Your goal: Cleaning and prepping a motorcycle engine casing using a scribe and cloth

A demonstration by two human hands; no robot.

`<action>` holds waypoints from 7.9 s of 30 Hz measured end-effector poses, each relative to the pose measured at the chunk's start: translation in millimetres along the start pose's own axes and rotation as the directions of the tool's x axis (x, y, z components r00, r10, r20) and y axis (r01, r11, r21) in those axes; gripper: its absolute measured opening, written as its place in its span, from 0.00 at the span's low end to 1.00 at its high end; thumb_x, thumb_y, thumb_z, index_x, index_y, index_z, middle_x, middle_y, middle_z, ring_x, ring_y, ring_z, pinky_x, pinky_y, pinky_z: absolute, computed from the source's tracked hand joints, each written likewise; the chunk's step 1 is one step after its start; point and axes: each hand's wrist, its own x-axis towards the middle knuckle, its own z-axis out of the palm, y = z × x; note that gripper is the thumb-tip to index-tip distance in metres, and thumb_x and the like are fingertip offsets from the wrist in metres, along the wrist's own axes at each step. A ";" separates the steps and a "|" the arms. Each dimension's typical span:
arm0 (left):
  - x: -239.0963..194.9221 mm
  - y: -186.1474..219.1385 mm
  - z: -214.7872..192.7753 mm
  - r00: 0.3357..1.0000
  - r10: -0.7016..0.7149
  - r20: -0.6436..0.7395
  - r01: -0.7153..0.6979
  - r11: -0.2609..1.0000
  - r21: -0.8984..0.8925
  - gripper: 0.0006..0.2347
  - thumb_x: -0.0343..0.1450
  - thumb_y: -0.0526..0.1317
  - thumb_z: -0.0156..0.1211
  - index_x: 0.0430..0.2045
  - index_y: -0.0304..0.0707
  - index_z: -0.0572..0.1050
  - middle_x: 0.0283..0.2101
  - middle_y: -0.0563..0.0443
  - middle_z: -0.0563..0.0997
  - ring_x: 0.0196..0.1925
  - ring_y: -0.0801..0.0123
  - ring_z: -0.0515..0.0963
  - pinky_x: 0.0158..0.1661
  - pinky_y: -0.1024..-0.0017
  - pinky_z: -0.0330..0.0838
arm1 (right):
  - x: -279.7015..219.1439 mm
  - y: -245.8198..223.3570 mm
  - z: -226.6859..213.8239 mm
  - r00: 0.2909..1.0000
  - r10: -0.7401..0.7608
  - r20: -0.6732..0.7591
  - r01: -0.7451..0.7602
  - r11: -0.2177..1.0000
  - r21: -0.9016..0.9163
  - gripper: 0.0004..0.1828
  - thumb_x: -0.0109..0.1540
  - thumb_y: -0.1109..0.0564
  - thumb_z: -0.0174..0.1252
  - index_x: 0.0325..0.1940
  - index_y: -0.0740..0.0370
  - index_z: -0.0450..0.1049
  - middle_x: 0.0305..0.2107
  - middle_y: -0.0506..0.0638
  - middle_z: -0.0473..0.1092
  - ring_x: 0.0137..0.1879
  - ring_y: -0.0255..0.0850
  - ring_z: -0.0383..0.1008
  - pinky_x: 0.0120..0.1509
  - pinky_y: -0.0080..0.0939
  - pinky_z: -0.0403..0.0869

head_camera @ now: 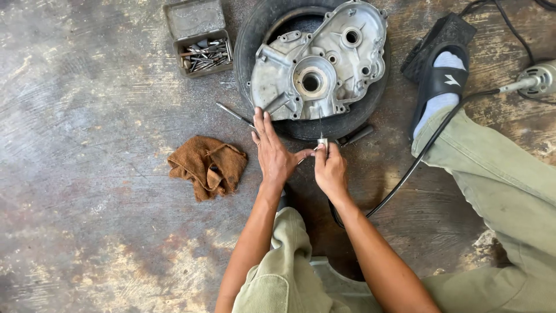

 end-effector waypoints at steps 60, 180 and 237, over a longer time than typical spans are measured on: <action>2.6 8.8 -18.0 0.999 -0.018 0.050 0.024 0.994 -0.109 0.65 0.47 0.65 0.79 0.73 0.33 0.42 0.77 0.29 0.40 0.78 0.35 0.47 0.67 0.30 0.49 | -6.5 -10.1 -1.8 0.993 0.092 0.075 -0.097 0.993 0.065 0.20 0.71 0.47 0.44 0.46 0.65 0.76 0.32 0.67 0.76 0.43 0.65 0.78 0.44 0.62 0.74; 14.9 91.4 6.1 0.842 -0.078 0.534 -0.338 0.695 0.634 0.32 0.77 0.49 0.43 0.75 0.35 0.41 0.33 0.44 0.84 0.37 0.53 0.86 0.46 0.57 0.73 | 11.6 -10.3 -71.6 0.991 0.017 -0.132 0.064 0.805 0.590 0.16 0.72 0.56 0.40 0.46 0.69 0.71 0.15 0.48 0.66 0.16 0.37 0.67 0.20 0.35 0.65; 34.8 40.1 -74.1 0.929 0.083 0.360 -0.137 0.982 0.128 0.58 0.54 0.73 0.67 0.72 0.31 0.51 0.77 0.35 0.49 0.78 0.37 0.45 0.69 0.37 0.51 | -36.8 -19.7 -14.8 0.960 0.073 0.272 -0.186 0.890 0.417 0.20 0.70 0.50 0.42 0.45 0.67 0.75 0.13 0.53 0.69 0.18 0.45 0.73 0.24 0.46 0.70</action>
